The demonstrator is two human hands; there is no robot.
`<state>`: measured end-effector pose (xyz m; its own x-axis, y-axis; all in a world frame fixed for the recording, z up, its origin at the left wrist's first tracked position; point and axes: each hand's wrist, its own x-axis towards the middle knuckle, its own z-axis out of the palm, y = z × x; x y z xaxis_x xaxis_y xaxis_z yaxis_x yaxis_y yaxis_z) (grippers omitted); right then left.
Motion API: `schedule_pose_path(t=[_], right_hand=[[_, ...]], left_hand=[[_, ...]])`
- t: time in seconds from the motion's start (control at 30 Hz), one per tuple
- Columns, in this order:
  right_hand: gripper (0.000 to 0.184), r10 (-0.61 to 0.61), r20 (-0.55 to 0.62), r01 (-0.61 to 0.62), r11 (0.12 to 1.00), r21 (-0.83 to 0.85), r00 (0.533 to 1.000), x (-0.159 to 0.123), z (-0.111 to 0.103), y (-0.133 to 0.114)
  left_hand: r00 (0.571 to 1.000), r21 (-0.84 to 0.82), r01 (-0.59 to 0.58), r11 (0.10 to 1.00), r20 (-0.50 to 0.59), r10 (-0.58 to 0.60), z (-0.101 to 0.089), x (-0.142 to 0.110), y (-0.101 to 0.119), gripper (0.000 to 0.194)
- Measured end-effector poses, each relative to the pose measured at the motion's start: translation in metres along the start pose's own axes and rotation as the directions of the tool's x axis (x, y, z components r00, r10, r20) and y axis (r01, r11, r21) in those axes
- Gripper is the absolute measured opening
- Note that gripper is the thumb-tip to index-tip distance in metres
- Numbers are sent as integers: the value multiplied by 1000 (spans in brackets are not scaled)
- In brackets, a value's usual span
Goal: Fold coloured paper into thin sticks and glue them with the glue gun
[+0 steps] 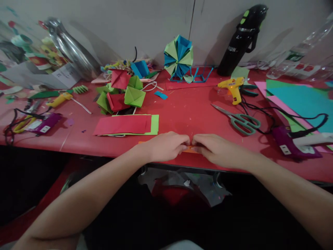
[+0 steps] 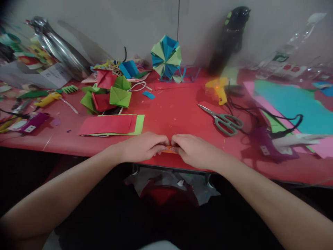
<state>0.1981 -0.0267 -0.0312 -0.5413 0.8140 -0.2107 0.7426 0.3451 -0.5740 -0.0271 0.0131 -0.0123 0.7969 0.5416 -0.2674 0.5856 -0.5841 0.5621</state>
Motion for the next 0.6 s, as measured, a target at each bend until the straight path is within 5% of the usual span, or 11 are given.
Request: schedule_pose_path(t=[0.2,0.6], right_hand=[[28,65,139,-86,985,148,988,1,-15,-6],[41,-16,336,-95,945,313,942,-6,-33,0]], left_hand=[[1000,42,24,999,5,-25,0,1,6,23],[957,-228,95,969,287,-27,-31,-21,9,28]])
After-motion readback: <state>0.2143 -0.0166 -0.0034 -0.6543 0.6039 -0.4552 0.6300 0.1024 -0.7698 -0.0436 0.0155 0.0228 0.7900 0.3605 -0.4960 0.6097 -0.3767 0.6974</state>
